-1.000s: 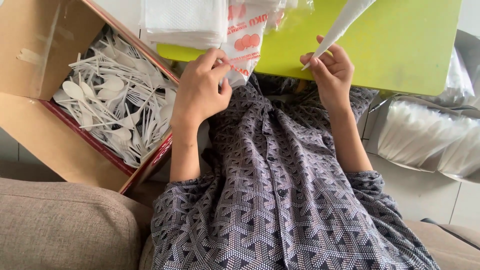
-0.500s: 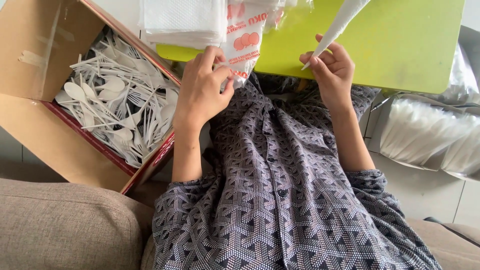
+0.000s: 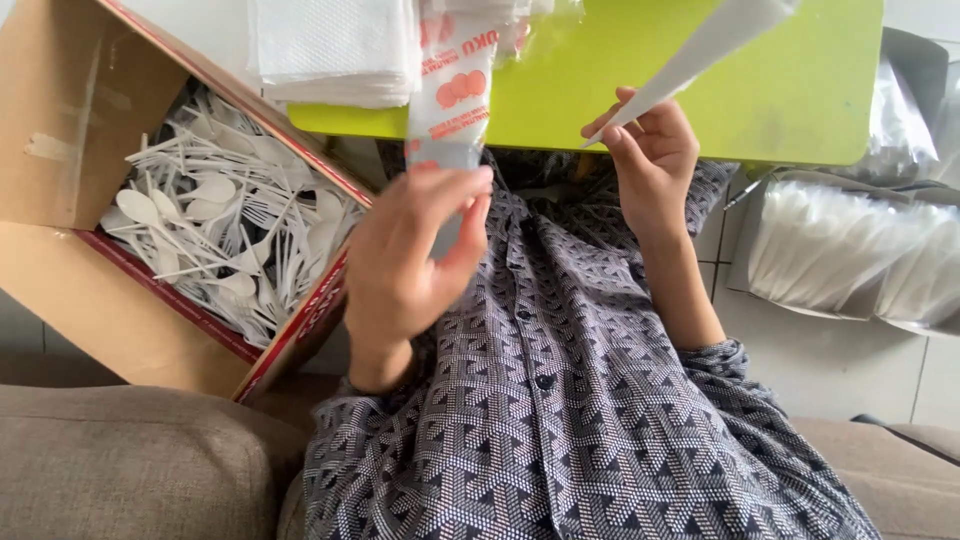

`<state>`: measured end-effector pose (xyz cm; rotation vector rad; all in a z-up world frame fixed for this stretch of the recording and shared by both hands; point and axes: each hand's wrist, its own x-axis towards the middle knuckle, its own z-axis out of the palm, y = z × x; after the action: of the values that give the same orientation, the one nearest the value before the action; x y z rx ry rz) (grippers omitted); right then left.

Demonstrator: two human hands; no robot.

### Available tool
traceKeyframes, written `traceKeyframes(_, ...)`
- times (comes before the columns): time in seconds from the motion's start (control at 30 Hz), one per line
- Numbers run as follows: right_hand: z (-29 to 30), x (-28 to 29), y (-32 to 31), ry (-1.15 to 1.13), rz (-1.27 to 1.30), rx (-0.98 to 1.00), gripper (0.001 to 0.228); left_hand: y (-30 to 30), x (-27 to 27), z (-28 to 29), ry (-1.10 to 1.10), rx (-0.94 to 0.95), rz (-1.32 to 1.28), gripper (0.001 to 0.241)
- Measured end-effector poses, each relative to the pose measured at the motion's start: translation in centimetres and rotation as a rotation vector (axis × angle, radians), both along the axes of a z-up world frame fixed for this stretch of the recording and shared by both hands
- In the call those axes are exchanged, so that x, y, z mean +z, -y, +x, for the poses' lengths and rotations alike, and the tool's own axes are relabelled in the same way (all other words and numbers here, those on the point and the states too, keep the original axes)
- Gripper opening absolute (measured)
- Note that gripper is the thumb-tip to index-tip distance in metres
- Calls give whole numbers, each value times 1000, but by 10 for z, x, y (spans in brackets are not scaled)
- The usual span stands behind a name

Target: Wrapping plastic spoons in paper napkins and placing them into plastic sleeves for packaging.

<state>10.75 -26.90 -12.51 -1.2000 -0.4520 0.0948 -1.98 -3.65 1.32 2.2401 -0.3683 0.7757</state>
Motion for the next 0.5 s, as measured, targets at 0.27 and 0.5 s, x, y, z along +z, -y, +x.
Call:
traceKeyframes(0.27,-10,1,30,21,-2,-65,34,-29,-61,28,-833,-156,769,43)
traceKeyframes(0.5,-30,-18,23,-57,-54,-128,36,6,-83,8,-1327,52,689,83)
